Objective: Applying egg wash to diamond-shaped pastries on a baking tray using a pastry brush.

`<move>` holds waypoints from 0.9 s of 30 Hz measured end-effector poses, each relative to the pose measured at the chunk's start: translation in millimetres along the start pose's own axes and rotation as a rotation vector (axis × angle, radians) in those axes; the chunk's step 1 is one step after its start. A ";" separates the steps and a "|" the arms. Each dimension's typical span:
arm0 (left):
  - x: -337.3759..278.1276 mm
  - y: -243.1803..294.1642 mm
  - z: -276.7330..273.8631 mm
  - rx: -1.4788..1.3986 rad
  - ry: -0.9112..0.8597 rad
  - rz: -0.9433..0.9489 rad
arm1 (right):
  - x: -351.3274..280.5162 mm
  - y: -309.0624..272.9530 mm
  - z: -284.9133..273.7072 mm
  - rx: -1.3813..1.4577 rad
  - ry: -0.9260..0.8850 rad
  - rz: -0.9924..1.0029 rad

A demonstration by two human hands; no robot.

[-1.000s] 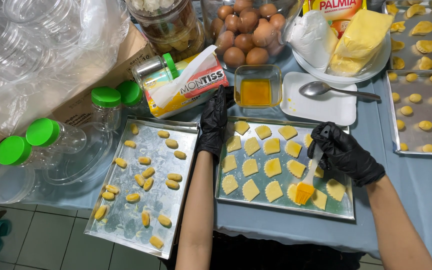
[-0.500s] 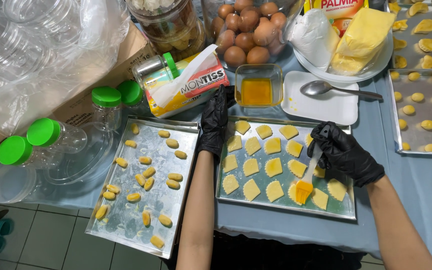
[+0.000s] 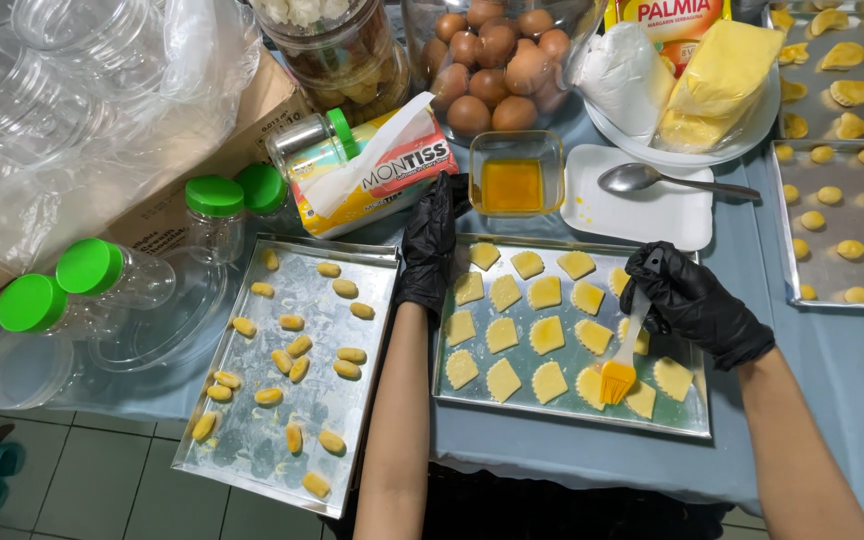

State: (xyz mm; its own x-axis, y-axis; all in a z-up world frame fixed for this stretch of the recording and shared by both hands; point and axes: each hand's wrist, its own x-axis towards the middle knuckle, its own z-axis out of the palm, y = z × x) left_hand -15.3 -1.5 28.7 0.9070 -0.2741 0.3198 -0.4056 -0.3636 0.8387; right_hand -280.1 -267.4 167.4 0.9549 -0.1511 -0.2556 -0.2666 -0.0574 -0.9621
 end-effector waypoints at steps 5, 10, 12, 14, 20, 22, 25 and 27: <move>-3.6 31.6 -10.8 -0.149 -0.005 -0.070 | 13.7 11.4 -16.7 -0.017 0.161 -0.199; -2.1 22.5 -7.1 -0.111 0.008 -0.064 | 34.9 -20.7 8.4 0.265 0.341 -0.390; -4.0 34.2 -12.5 -0.128 -0.029 -0.107 | 55.1 -16.7 16.5 0.287 0.459 -0.559; -3.8 68.3 -25.0 -0.308 -0.047 -0.161 | 60.0 -38.1 38.6 0.163 0.448 -0.626; 7.2 -41.8 23.3 0.106 -0.023 0.154 | 83.1 -28.5 70.7 -0.174 0.508 -0.789; 5.5 -40.4 19.8 0.100 -0.010 0.164 | 74.6 -32.9 72.2 -0.182 0.518 -0.804; -6.1 -18.9 11.8 0.120 0.047 0.234 | 59.7 -37.9 70.4 -0.225 0.610 -0.856; -7.5 -1.1 2.9 0.064 0.006 0.138 | 51.5 -36.8 71.2 -0.341 0.576 -0.812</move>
State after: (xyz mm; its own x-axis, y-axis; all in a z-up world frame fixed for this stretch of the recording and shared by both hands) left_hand -22.0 -1.7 24.1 0.8424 -0.3206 0.4330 -0.5330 -0.3783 0.7568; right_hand -211.8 -202.7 182.8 0.6805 -0.3841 0.6240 0.3172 -0.6132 -0.7234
